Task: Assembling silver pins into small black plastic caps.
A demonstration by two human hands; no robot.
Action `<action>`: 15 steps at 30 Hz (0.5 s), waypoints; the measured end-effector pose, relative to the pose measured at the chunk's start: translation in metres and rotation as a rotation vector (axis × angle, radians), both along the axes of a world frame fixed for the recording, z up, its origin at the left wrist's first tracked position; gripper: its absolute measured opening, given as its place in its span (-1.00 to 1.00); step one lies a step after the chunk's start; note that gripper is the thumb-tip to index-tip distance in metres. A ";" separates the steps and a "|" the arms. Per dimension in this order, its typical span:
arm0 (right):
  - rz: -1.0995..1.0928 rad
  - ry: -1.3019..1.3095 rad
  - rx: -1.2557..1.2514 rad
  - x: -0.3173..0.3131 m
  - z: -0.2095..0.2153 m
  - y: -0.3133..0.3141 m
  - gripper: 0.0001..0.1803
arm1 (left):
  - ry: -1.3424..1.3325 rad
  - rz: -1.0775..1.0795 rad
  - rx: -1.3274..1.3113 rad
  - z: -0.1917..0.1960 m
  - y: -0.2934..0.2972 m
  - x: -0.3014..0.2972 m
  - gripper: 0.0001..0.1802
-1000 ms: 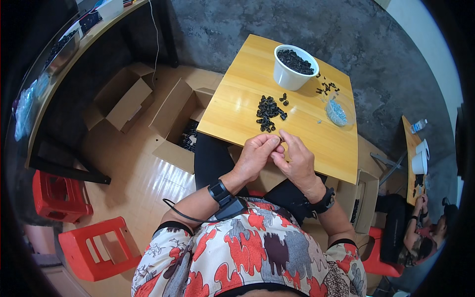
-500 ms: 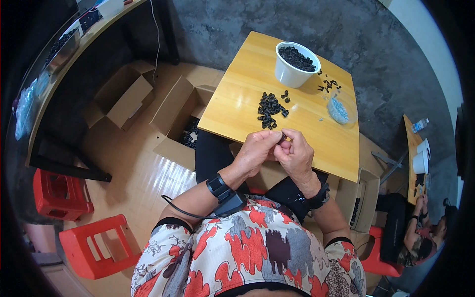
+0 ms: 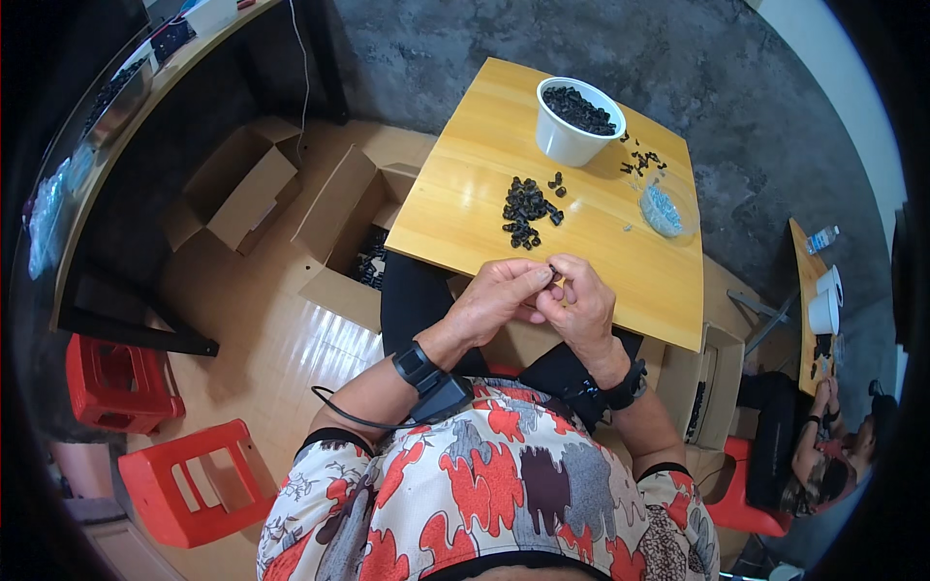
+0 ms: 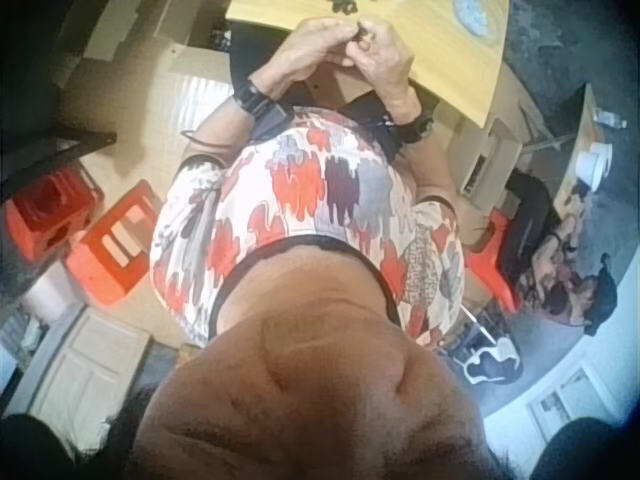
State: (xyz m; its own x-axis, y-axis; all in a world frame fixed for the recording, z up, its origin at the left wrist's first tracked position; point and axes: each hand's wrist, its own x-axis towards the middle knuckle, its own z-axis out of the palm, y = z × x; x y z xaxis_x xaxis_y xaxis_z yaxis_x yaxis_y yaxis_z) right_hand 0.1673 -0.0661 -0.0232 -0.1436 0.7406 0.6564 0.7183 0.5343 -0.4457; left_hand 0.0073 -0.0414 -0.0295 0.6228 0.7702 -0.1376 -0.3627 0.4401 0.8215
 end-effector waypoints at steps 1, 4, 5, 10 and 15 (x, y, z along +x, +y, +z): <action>0.049 0.025 0.012 0.001 0.000 0.000 -0.57 | 0.008 0.018 0.032 0.001 -0.001 0.001 -0.72; 0.103 0.032 0.014 0.003 -0.001 0.001 -0.56 | -0.004 0.072 0.101 0.000 -0.006 0.007 -0.73; 0.102 0.031 0.015 0.004 -0.001 0.001 -0.56 | -0.025 0.108 0.137 0.000 -0.007 0.008 -0.74; 0.119 -0.122 0.043 0.007 0.011 0.001 -0.53 | -0.042 0.115 0.156 -0.008 -0.006 0.009 -0.75; 0.029 -0.443 0.055 0.009 0.039 0.002 -0.67 | 0.002 0.126 0.136 -0.008 -0.004 0.010 -0.74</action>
State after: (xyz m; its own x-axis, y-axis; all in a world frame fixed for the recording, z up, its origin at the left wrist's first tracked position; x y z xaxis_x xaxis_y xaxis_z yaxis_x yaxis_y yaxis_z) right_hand 0.1764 -0.0639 0.0155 -0.4403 0.6978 0.5650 0.8176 0.5716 -0.0689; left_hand 0.0175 -0.0455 -0.0373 0.5200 0.8537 -0.0282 -0.4064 0.2763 0.8709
